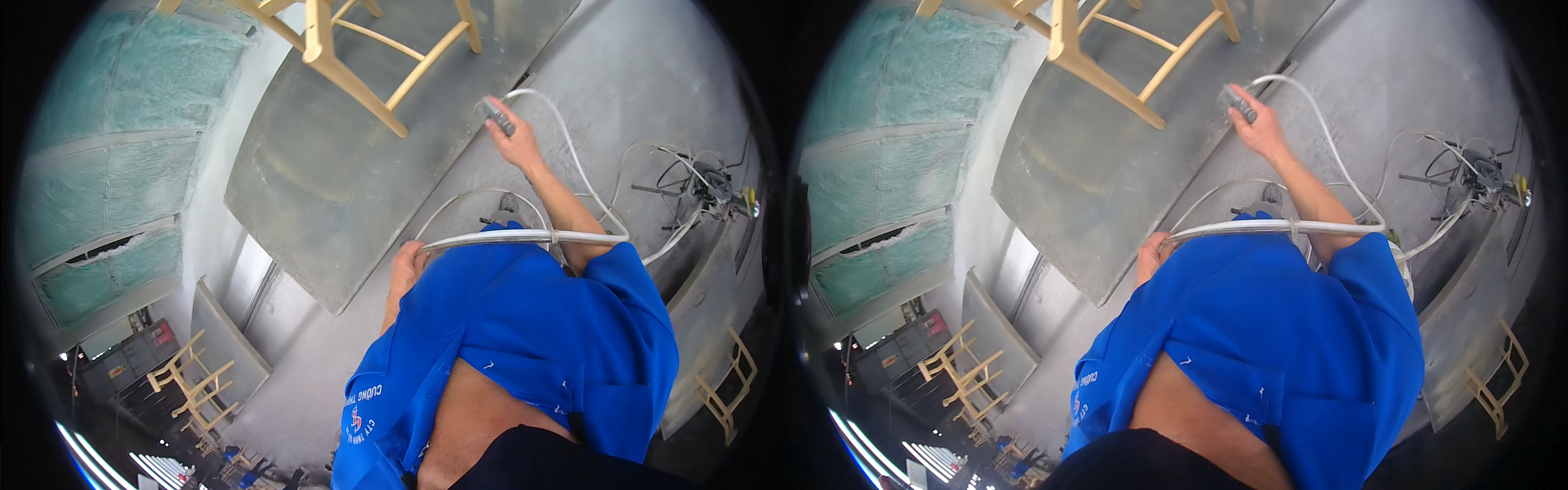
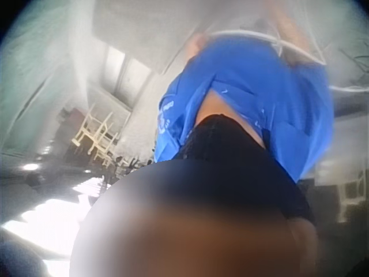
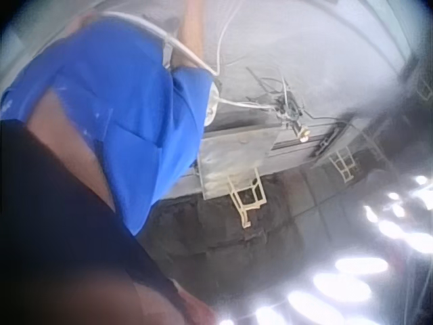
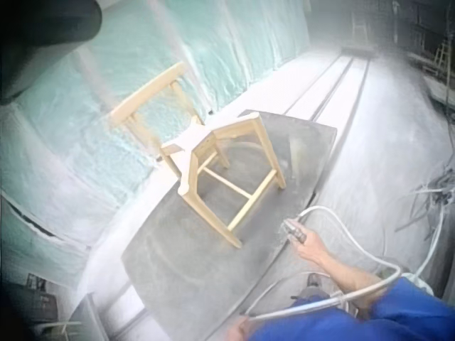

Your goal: The person uses a spray gun to apply finish to a wooden chair frame. They rotate the chair to coat all sides, including legs, seat, and backrest, while holding the chair with one hand and the spray gun with the other.

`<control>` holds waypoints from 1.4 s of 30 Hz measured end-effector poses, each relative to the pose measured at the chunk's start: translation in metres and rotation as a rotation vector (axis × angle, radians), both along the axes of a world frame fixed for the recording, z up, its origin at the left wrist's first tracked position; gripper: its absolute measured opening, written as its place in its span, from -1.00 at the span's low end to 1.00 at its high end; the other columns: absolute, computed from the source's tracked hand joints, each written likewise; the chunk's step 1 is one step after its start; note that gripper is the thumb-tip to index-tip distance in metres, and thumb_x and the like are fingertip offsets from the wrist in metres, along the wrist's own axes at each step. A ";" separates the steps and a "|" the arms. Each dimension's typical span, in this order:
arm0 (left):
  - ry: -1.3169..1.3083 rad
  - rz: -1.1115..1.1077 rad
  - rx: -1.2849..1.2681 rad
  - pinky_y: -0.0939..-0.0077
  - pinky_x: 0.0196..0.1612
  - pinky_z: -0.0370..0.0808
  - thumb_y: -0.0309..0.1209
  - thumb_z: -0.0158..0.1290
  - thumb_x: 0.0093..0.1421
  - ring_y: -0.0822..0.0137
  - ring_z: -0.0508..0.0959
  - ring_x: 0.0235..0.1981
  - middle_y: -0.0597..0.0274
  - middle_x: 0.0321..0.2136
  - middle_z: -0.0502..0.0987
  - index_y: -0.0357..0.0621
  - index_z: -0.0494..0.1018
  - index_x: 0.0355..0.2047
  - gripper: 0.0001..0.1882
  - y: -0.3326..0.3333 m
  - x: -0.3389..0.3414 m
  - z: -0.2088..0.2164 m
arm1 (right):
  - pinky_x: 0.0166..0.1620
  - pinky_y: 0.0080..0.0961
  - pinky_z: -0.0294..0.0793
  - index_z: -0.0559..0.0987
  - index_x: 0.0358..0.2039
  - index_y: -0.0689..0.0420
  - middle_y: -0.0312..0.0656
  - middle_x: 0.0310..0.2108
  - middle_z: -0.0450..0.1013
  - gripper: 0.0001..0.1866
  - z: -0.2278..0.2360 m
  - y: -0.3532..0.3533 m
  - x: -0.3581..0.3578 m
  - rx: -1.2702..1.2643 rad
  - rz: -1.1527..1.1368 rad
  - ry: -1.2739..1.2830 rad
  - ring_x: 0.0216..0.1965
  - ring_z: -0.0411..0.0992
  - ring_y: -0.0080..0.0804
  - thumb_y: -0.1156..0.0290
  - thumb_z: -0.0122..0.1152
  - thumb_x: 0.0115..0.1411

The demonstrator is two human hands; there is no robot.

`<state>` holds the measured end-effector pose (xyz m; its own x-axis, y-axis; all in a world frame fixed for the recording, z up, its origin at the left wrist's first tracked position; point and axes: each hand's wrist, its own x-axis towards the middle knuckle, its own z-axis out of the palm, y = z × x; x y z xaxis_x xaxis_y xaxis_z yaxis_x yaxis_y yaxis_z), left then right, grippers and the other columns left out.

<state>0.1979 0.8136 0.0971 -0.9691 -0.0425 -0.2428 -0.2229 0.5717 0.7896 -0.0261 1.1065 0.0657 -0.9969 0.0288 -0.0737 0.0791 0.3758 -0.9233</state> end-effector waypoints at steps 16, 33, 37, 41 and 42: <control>0.042 -0.238 0.257 0.20 -0.13 0.51 -0.46 0.22 0.20 -0.07 0.60 -0.20 -0.02 -0.29 0.59 -0.16 0.58 -0.22 -0.86 -0.194 0.058 -0.037 | -0.55 -0.66 0.44 0.50 0.23 0.16 -0.10 -0.31 0.55 -0.58 0.148 -0.100 0.158 -0.836 -0.176 0.353 -0.35 0.58 -0.36 0.27 0.09 0.45; 0.037 -0.056 0.114 0.17 -0.17 0.54 -0.52 0.23 0.16 -0.08 0.60 -0.23 0.07 -0.28 0.60 -0.15 0.57 -0.21 -0.83 -0.231 0.118 -0.052 | -0.12 -0.08 0.64 0.36 0.39 -0.34 0.00 -0.19 0.58 -0.28 -0.026 -0.193 0.144 0.897 0.661 -0.083 -0.22 0.61 0.03 0.33 0.28 0.21; 0.035 -0.086 0.207 0.19 -0.20 0.52 -0.47 0.27 0.18 -0.05 0.60 -0.26 0.08 -0.29 0.60 -0.15 0.58 -0.21 -0.83 -0.258 0.105 -0.058 | -0.12 -0.06 0.63 0.36 0.39 -0.34 0.02 -0.21 0.57 -0.28 -0.017 -0.211 0.154 0.860 0.566 -0.069 -0.22 0.60 0.07 0.34 0.28 0.21; 0.040 -0.141 0.322 0.18 -0.22 0.51 -0.43 0.28 0.19 -0.03 0.60 -0.27 0.08 -0.30 0.60 -0.15 0.59 -0.21 -0.82 -0.300 0.094 -0.062 | -0.15 -0.11 0.63 0.36 0.40 -0.36 -0.01 -0.25 0.55 -0.24 0.065 -0.232 0.154 0.908 0.367 0.116 -0.24 0.59 0.05 0.42 0.30 0.19; 0.031 -0.159 0.353 0.18 -0.22 0.51 -0.43 0.27 0.20 -0.04 0.61 -0.27 0.08 -0.31 0.60 -0.15 0.59 -0.20 -0.83 -0.308 0.091 -0.063 | -0.17 -0.12 0.63 0.35 0.40 -0.36 -0.03 -0.26 0.54 -0.22 0.092 -0.241 0.151 0.907 0.308 0.242 -0.27 0.59 0.03 0.45 0.31 0.17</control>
<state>0.2885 0.5052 0.0342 -0.9640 0.1902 -0.1856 -0.1258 0.2888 0.9491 0.1253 0.8657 0.1580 -0.9556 -0.2897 0.0545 -0.2939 0.9216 -0.2534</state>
